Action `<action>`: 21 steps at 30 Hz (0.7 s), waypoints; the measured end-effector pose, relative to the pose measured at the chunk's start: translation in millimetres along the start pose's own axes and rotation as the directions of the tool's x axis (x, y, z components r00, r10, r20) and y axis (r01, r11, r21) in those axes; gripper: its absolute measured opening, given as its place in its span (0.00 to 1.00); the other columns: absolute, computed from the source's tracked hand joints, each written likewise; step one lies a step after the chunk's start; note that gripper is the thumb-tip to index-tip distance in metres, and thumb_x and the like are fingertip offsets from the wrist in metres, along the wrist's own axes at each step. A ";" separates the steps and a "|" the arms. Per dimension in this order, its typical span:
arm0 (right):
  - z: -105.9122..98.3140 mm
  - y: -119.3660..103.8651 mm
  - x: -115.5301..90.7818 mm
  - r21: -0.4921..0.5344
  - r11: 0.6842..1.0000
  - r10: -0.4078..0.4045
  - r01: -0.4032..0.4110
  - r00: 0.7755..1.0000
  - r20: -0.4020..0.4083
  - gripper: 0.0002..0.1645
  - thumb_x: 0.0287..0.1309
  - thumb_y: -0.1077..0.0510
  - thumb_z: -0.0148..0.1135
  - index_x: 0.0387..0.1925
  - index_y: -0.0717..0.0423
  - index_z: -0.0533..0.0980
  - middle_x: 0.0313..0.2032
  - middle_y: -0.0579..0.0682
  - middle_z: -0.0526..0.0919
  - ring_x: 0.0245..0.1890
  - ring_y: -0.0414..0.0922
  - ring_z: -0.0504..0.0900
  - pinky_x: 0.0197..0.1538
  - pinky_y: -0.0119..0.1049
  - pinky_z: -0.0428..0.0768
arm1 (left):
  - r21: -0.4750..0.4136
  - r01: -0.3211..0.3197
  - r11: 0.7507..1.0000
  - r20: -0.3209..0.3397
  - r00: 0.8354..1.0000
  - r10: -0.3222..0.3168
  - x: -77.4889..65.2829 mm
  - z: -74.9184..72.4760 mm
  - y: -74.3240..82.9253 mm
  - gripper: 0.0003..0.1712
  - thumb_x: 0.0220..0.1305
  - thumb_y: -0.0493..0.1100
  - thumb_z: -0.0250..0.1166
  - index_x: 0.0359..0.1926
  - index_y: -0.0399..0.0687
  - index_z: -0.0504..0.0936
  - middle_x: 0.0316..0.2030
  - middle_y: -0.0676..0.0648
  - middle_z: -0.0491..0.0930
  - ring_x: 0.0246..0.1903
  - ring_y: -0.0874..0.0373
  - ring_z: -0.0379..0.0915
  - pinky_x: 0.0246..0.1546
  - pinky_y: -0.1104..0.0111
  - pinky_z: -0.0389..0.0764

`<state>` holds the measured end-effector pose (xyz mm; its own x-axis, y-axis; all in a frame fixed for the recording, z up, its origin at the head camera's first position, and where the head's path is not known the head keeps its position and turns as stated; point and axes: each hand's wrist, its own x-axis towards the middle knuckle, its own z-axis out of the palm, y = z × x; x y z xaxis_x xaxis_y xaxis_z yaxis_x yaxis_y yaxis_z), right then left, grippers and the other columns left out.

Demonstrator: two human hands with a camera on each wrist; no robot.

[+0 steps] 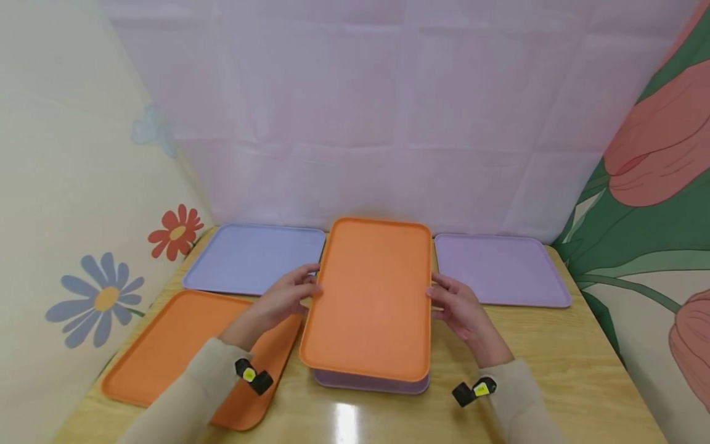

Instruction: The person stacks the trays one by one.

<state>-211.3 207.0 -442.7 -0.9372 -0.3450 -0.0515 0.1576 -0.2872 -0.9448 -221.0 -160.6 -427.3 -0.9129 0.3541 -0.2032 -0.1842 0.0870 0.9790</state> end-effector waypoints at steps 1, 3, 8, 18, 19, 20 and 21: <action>-0.8 0.1 0.2 -0.010 1.000 0.011 -0.011 1.000 -0.009 0.37 0.71 0.68 0.49 0.74 0.77 0.47 0.42 0.42 0.87 0.42 0.38 0.85 0.44 0.38 0.86 | 0.002 0.005 1.000 0.003 1.000 -0.005 0.1 0.6 -0.4 0.40 0.70 0.37 0.58 0.78 0.40 0.52 0.48 0.44 0.71 0.44 0.55 0.74 0.34 0.59 0.83; -3.2 1.1 1.0 -0.033 0.999 0.037 -0.037 0.999 -0.025 0.39 0.72 0.68 0.50 0.75 0.77 0.45 0.41 0.41 0.86 0.42 0.38 0.85 0.44 0.37 0.86 | 0.009 0.017 1.000 0.005 1.000 -0.017 0.1 1.6 -1.6 0.39 0.70 0.36 0.58 0.77 0.41 0.53 0.47 0.43 0.70 0.44 0.54 0.74 0.35 0.58 0.84; -7.4 6.6 3.0 -0.125 0.989 0.078 -0.084 0.995 -0.058 0.39 0.72 0.67 0.51 0.76 0.75 0.46 0.42 0.38 0.83 0.42 0.37 0.84 0.43 0.37 0.86 | 0.008 0.036 0.999 -0.014 0.999 -0.035 3.3 2.8 -6.3 0.39 0.69 0.36 0.59 0.77 0.41 0.55 0.47 0.42 0.69 0.43 0.53 0.73 0.35 0.57 0.85; -8.2 19.9 7.9 -0.233 0.964 0.101 -0.132 0.985 -0.140 0.40 0.70 0.65 0.54 0.76 0.73 0.49 0.47 0.45 0.80 0.41 0.35 0.81 0.40 0.36 0.85 | -0.014 0.065 0.998 -0.018 0.998 -0.065 14.7 1.3 -18.9 0.37 0.68 0.33 0.58 0.75 0.36 0.57 0.47 0.41 0.69 0.43 0.53 0.73 0.33 0.60 0.85; -8.3 20.9 8.0 -0.248 0.959 0.103 -0.138 0.984 -0.147 0.40 0.70 0.65 0.55 0.76 0.72 0.50 0.49 0.48 0.80 0.41 0.35 0.81 0.40 0.36 0.85 | -0.016 0.069 0.997 -0.019 0.997 -0.069 15.5 1.5 -20.1 0.36 0.67 0.32 0.58 0.74 0.36 0.58 0.47 0.41 0.70 0.42 0.53 0.73 0.33 0.60 0.85; -8.5 22.0 8.2 -0.261 0.954 0.106 -0.145 0.982 -0.158 0.40 0.70 0.65 0.55 0.76 0.72 0.51 0.51 0.51 0.79 0.41 0.35 0.81 0.39 0.35 0.85 | -0.015 0.073 0.997 -0.022 0.997 -0.073 16.3 1.5 -21.2 0.36 0.67 0.32 0.58 0.74 0.36 0.58 0.46 0.41 0.70 0.42 0.53 0.73 0.33 0.60 0.85; -8.3 22.9 8.2 -0.277 0.949 0.107 -0.150 0.981 -0.165 0.40 0.70 0.64 0.56 0.76 0.72 0.51 0.53 0.54 0.78 0.41 0.35 0.81 0.39 0.35 0.85 | -0.011 0.076 0.997 -0.023 0.997 -0.076 17.1 1.7 -22.3 0.36 0.67 0.32 0.58 0.74 0.35 0.58 0.46 0.41 0.70 0.41 0.53 0.73 0.32 0.61 0.85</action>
<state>-218.0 205.0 -467.5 -0.9533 -0.2218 -0.2049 0.2043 0.0263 -0.9786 -231.9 -154.9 -452.7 -0.9044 0.3252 -0.2764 -0.2568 0.1029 0.9610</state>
